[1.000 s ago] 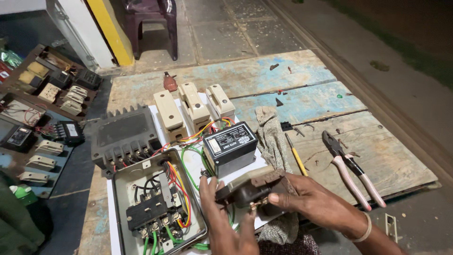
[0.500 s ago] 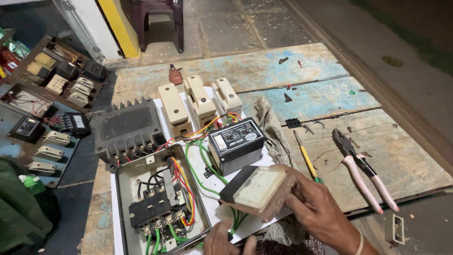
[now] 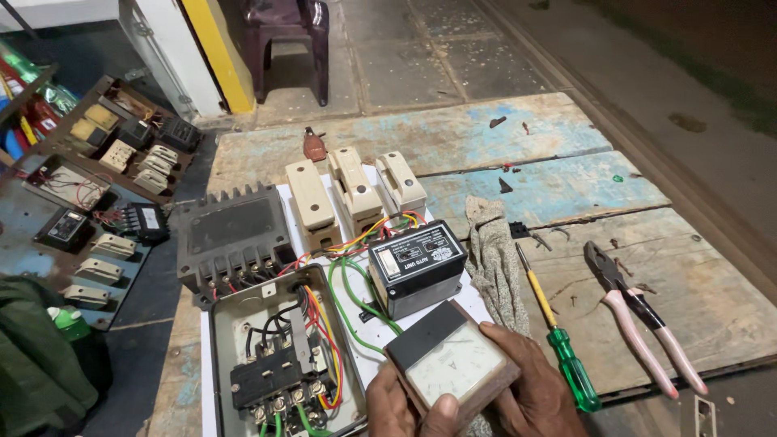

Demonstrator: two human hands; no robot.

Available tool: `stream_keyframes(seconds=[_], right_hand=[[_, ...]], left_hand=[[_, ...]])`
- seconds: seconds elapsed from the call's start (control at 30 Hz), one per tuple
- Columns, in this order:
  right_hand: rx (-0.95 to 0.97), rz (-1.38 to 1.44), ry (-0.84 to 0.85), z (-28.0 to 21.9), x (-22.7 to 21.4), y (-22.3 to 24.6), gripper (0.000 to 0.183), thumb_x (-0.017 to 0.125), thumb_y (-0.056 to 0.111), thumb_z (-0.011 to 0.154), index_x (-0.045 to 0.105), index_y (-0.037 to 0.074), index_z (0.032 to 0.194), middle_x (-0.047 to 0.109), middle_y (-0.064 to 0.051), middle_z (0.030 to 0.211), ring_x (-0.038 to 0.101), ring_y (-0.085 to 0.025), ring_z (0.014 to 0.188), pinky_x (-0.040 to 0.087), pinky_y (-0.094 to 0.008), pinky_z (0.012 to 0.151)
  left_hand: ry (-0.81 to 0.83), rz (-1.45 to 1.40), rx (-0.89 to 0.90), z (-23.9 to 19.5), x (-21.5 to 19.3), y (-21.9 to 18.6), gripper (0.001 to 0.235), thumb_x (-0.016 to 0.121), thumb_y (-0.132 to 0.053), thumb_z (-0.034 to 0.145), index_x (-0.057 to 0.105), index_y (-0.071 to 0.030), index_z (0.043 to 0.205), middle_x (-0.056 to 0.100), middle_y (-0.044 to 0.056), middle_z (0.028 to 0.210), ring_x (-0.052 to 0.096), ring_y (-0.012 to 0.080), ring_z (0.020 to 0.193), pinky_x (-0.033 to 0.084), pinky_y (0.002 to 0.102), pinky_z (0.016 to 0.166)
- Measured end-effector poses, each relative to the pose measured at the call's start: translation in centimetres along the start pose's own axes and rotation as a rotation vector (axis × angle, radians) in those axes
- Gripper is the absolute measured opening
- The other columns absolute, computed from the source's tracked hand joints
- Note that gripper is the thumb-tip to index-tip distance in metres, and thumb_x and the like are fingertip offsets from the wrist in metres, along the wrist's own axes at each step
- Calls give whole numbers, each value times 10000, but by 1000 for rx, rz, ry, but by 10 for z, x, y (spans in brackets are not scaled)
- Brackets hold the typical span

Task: The person unscrews an electrical component from a wooden board, removes wires with pliers, and then cleans the component's surface using a cloth.

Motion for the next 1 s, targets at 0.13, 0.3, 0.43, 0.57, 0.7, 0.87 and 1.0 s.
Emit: stream_keyframes(seconds=[0.13,0.3,0.43,0.57,0.7,0.87,1.0], right_hand=[[-158,-171,48,3,-11,-6,741,706,117,726,507,46,1435,667,-210,1286,646,-367,1204,437,-462,1060],[-240,-268,72,-3,-13,0,835,767,260,721,457,8,1454,634,-225,1320,590,-394,1238,390,-496,1084],[-257,-250,85,-6,-12,9,790,733,260,787,435,-7,1467,598,-233,1358,545,-412,1268,380,-500,1094],[-172,-231,94,-7,-4,7,745,616,424,915,434,-22,1484,579,-236,1400,520,-410,1279,359,-508,1103],[-190,-266,30,-11,6,-5,692,386,495,1032,458,-28,1479,577,-229,1444,544,-373,1335,325,-514,1141],[-275,-327,-90,-16,15,-17,593,426,357,994,504,-22,1443,572,-217,1458,565,-327,1349,337,-481,1126],[-271,-405,-81,-16,16,-16,623,601,212,871,509,-21,1442,584,-207,1458,580,-300,1337,347,-472,1123]], left_hand=[[104,51,-32,4,-9,4,964,774,-256,745,232,39,1485,610,301,1349,698,371,1256,517,494,1087],[157,26,-41,7,-14,9,992,790,-245,738,213,27,1499,614,313,1314,701,390,1243,529,512,1076],[180,73,-59,4,-20,-3,1002,792,-256,746,214,35,1511,596,301,1366,666,375,1285,493,501,1098],[195,192,-145,10,-28,-15,1017,782,-278,761,202,2,1548,568,264,1401,635,348,1321,482,448,1102],[227,540,182,16,-34,-23,944,865,-332,751,395,11,1495,337,248,1562,673,379,1279,640,443,820],[131,1507,1070,2,-3,-52,639,764,-439,886,560,-108,1394,528,251,1431,573,424,1264,557,464,767],[61,1716,1051,16,37,-79,958,665,-748,714,516,-145,1442,517,291,1426,536,483,1253,446,677,920]])
Point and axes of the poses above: each hand's wrist, its own z-axis towards the middle knuckle, its own x-axis out of the palm, y = z × x, the point moved 1 cm from there along z, towards the middle knuckle
